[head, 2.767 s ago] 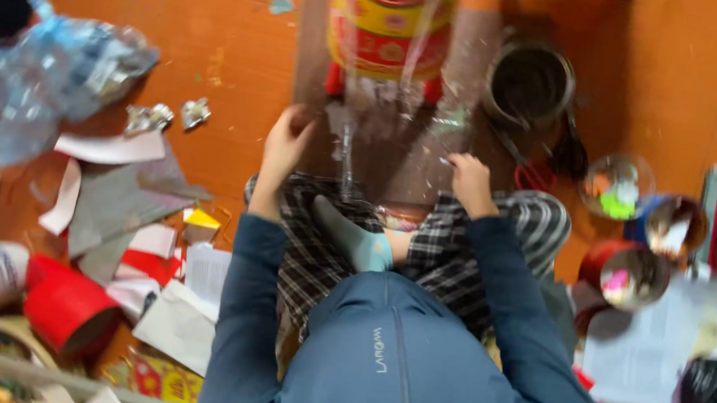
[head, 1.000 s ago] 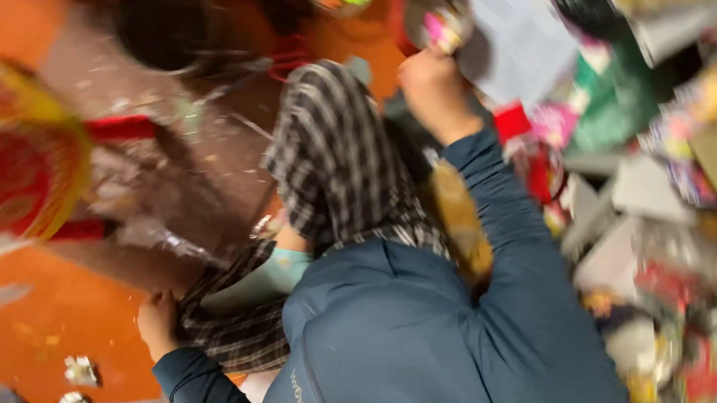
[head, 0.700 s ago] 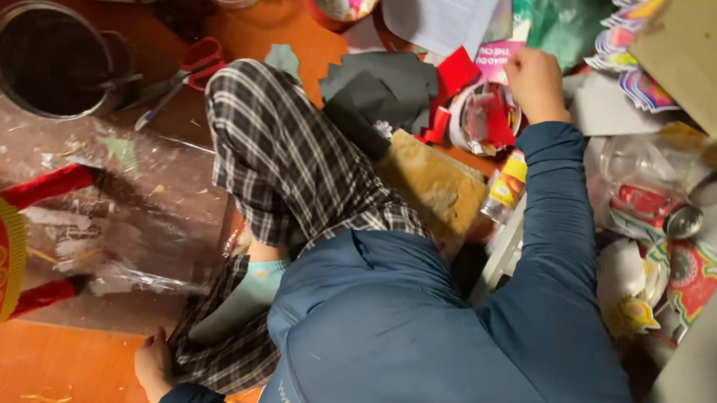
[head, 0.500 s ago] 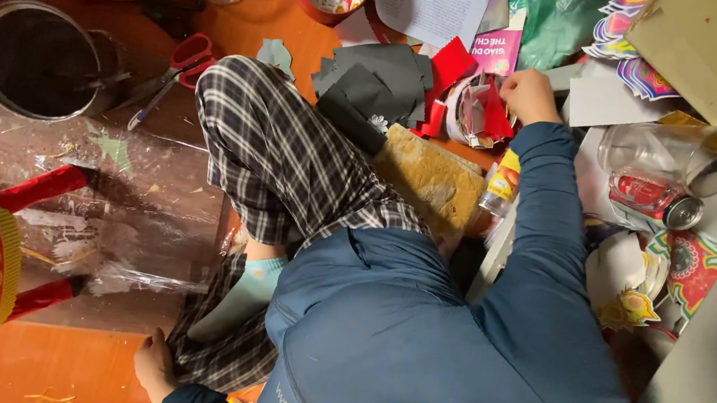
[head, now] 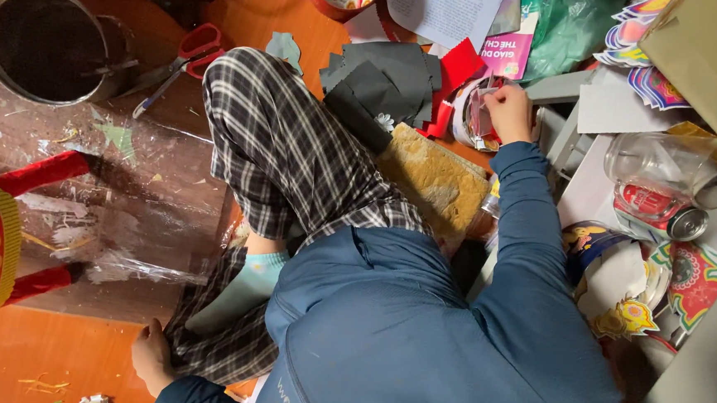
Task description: Assembling and decorating paper horse models by folding and gluing paper pieces.
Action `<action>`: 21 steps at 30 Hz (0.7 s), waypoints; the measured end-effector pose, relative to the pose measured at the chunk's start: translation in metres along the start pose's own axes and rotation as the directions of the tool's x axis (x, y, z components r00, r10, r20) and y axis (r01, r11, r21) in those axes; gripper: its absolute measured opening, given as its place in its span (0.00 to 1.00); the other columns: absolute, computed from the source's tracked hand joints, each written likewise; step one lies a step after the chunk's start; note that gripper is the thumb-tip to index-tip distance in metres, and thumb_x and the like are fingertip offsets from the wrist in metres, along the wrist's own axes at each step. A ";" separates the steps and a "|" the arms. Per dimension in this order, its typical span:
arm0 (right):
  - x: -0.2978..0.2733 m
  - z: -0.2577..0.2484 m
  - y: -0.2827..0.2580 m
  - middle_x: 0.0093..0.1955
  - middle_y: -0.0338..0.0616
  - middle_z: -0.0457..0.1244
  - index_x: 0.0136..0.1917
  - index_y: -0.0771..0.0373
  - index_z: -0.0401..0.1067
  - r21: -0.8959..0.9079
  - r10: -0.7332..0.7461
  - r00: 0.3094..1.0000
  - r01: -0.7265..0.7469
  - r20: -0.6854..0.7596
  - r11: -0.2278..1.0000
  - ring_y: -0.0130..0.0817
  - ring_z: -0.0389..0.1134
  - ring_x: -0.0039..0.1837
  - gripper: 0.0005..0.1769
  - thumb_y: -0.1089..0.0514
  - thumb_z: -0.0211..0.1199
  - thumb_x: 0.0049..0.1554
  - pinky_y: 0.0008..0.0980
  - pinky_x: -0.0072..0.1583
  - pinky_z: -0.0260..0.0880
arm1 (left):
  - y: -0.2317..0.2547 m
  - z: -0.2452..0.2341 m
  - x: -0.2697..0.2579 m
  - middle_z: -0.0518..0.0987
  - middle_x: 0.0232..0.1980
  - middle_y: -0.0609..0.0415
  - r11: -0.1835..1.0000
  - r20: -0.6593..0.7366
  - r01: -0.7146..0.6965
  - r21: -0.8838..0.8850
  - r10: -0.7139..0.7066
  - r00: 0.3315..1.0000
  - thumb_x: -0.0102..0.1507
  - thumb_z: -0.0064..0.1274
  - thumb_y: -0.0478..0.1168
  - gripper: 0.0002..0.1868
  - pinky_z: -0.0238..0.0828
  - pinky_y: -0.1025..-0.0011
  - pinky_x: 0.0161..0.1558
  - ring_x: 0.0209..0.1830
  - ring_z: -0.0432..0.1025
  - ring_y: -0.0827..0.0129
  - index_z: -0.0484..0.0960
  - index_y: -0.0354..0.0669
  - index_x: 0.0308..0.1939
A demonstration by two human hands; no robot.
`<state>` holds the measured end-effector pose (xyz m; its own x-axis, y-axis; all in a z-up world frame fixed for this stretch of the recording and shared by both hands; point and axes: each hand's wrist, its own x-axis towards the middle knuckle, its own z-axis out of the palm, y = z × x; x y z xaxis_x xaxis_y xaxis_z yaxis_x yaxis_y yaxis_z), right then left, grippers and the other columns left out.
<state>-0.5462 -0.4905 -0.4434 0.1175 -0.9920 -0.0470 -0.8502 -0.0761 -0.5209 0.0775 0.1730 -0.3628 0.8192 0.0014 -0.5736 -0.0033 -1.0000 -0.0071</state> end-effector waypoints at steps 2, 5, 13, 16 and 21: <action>-0.001 -0.004 -0.003 0.41 0.46 0.71 0.41 0.66 0.80 0.027 0.004 1.000 -0.004 0.011 1.000 0.43 0.67 0.40 0.08 0.60 0.73 0.59 0.41 0.49 0.74 | -0.001 -0.001 0.001 0.86 0.57 0.35 1.000 0.005 0.004 0.004 -0.004 1.000 0.76 0.41 0.63 0.35 0.72 0.43 0.52 0.52 0.77 0.30 0.88 0.36 0.61; -0.002 -0.011 -0.006 0.43 0.45 0.74 0.47 0.60 0.83 -0.060 0.117 0.993 -0.115 0.029 0.992 0.45 0.70 0.40 0.10 0.67 0.62 0.59 0.43 0.47 0.74 | 0.000 -0.002 -0.002 0.86 0.59 0.33 1.000 0.013 -0.011 0.015 0.011 1.000 0.76 0.42 0.63 0.35 0.72 0.41 0.53 0.54 0.77 0.28 0.88 0.37 0.63; -0.008 -0.014 -0.026 0.57 0.48 0.62 0.55 0.66 0.81 0.054 -0.142 0.981 0.136 0.134 0.989 0.44 0.68 0.53 0.17 0.75 0.73 0.54 0.37 0.57 0.75 | 0.009 -0.004 -0.010 0.86 0.58 0.37 0.998 0.009 0.065 0.015 -0.065 0.998 0.77 0.40 0.63 0.34 0.72 0.43 0.51 0.52 0.77 0.33 0.88 0.40 0.65; -0.002 -0.012 -0.029 0.57 0.44 0.61 0.45 0.64 0.77 -0.005 0.006 0.995 -0.005 0.097 1.000 0.31 0.63 0.44 0.06 0.72 0.71 0.61 0.29 0.49 0.76 | -0.003 0.002 0.000 0.85 0.61 0.34 0.999 0.007 0.019 0.038 -0.019 1.000 0.77 0.40 0.64 0.36 0.72 0.40 0.53 0.56 0.77 0.30 0.86 0.38 0.67; -0.008 -0.020 -0.023 0.53 0.46 0.62 0.43 0.65 0.76 -0.009 -0.190 0.972 0.193 0.141 0.981 0.41 0.63 0.48 0.09 0.76 0.70 0.56 0.37 0.51 0.70 | 0.001 0.000 -0.005 0.85 0.61 0.34 0.999 0.001 0.035 0.015 -0.035 0.999 0.77 0.38 0.66 0.38 0.72 0.41 0.54 0.57 0.77 0.32 0.86 0.37 0.67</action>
<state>-0.5374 -0.4832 -0.4139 0.3478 -0.9352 -0.0670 -0.8162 -0.2668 -0.5124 0.0731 0.1720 -0.3602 0.8183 0.0367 -0.5736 0.0173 -0.9991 -0.0392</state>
